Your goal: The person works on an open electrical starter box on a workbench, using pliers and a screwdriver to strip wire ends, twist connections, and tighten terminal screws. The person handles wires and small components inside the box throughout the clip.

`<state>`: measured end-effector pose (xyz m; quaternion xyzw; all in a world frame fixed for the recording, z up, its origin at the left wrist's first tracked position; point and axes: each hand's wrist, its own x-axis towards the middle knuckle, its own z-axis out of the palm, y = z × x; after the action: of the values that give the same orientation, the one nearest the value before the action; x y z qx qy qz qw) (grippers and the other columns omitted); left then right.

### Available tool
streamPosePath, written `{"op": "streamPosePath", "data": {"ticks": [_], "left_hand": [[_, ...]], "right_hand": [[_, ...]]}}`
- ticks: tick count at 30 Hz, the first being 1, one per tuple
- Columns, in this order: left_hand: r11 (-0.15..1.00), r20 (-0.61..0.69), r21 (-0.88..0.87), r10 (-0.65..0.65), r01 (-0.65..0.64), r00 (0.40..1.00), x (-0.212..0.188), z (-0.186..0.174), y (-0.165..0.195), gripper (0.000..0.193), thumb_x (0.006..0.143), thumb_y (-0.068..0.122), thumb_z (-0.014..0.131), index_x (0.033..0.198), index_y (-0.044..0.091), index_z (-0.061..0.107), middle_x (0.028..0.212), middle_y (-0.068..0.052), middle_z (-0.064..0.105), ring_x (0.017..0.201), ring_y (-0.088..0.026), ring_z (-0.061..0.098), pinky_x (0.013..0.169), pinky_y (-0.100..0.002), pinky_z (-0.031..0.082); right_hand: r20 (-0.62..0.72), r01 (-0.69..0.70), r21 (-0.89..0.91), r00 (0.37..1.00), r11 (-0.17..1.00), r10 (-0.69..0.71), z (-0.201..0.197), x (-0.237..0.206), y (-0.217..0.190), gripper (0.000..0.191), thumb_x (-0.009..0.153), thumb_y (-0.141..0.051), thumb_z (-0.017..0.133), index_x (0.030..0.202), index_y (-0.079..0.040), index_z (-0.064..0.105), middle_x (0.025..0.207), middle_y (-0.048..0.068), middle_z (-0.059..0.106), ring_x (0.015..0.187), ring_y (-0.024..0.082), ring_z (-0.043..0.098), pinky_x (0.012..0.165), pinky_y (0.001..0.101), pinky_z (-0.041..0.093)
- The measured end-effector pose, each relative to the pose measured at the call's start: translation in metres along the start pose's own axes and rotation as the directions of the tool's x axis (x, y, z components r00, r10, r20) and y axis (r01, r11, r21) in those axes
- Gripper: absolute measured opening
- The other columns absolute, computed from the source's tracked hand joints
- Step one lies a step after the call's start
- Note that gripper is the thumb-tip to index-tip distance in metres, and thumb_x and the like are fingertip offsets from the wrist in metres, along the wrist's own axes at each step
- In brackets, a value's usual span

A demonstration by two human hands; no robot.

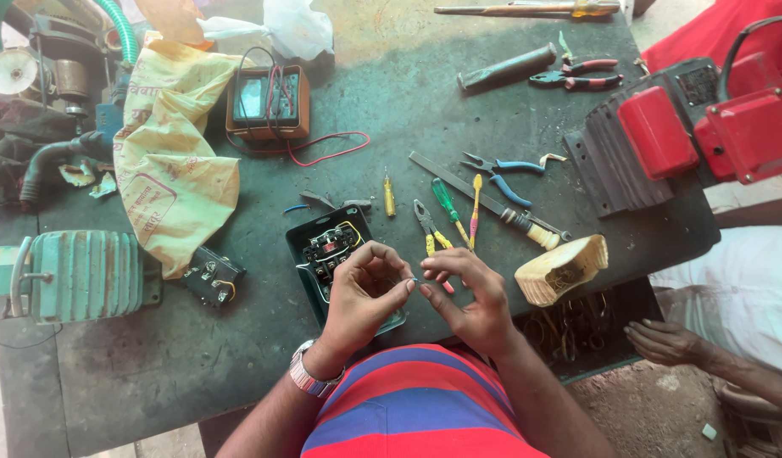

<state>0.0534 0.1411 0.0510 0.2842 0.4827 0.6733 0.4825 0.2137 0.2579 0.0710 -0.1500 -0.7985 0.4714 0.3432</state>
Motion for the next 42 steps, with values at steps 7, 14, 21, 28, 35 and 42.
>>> {"op": "streamPosePath", "data": {"ticks": [7, 14, 21, 28, 35, 42], "left_hand": [[0.999, -0.057, 0.053, 0.002, 0.001, 0.998, 0.005, 0.004, 0.010, 0.028, 0.088, -0.005, 0.074, 0.100, 0.006, 0.051, 0.092, -0.003, 0.068, 0.081, -0.003, 0.061, 0.069, -0.020, 0.052], [0.910, -0.050, 0.337, 0.275, -0.243, 0.960, -0.002, 0.019, 0.019, 0.029, 0.086, -0.005, 0.073, 0.099, 0.006, 0.050, 0.092, -0.006, 0.067, 0.078, -0.007, 0.064, 0.068, -0.023, 0.054], [0.191, 0.534, 0.667, 0.552, -0.720, 0.641, -0.002, 0.006, 0.047, 0.035, 0.074, -0.010, 0.070, 0.103, 0.002, 0.057, 0.103, -0.017, 0.067, 0.085, -0.030, 0.068, 0.070, -0.037, 0.056], [0.635, 0.051, 0.629, 0.542, -0.448, 0.839, -0.004, 0.020, 0.032, 0.029, 0.089, -0.008, 0.074, 0.106, 0.004, 0.054, 0.096, -0.007, 0.068, 0.070, -0.013, 0.066, 0.063, -0.026, 0.056], [0.739, -0.017, 0.594, 0.405, -0.316, 0.914, -0.006, 0.017, 0.018, 0.031, 0.092, -0.006, 0.070, 0.113, 0.003, 0.049, 0.098, -0.008, 0.068, 0.071, -0.011, 0.065, 0.062, -0.025, 0.055], [0.592, -0.045, 0.747, 0.500, -0.304, 0.865, -0.004, -0.001, 0.031, 0.024, 0.095, -0.007, 0.067, 0.118, 0.001, 0.066, 0.103, -0.010, 0.066, 0.081, -0.015, 0.066, 0.068, -0.028, 0.055]], "right_hand": [[0.055, 0.328, -0.296, 0.943, 0.897, -0.327, -0.002, 0.023, -0.004, 0.025, 0.083, -0.003, 0.083, 0.104, -0.006, 0.071, 0.102, 0.007, 0.071, 0.089, 0.025, 0.070, 0.079, 0.0373, 0.055], [-0.092, 0.330, -0.304, 0.924, 0.894, -0.372, 0.013, 0.012, 0.001, 0.019, 0.084, 0.002, 0.080, 0.099, -0.002, 0.070, 0.094, 0.010, 0.069, 0.082, 0.022, 0.068, 0.073, 0.0334, 0.055], [0.248, -0.576, 0.483, 0.812, 0.660, 0.527, -0.007, -0.004, 0.021, 0.007, 0.092, -0.002, 0.068, 0.089, 0.003, 0.071, 0.082, 0.008, 0.066, 0.070, 0.014, 0.060, 0.062, 0.0264, 0.047], [-0.107, -0.182, 0.092, 0.976, 0.979, 0.192, -0.004, 0.011, 0.002, 0.010, 0.094, -0.003, 0.068, 0.104, -0.001, 0.069, 0.095, 0.008, 0.070, 0.071, 0.010, 0.061, 0.062, 0.0252, 0.049], [0.089, 0.383, -0.330, 0.923, 0.863, -0.375, -0.002, 0.018, 0.009, 0.016, 0.090, -0.005, 0.077, 0.105, -0.006, 0.070, 0.095, 0.007, 0.070, 0.080, 0.020, 0.067, 0.072, 0.0333, 0.051], [-0.156, -0.429, -0.035, 0.894, 0.903, 0.419, -0.012, 0.006, 0.078, 0.016, 0.098, -0.016, 0.069, 0.105, -0.002, 0.073, 0.093, 0.011, 0.071, 0.082, 0.028, 0.066, 0.073, 0.0378, 0.053]]}}
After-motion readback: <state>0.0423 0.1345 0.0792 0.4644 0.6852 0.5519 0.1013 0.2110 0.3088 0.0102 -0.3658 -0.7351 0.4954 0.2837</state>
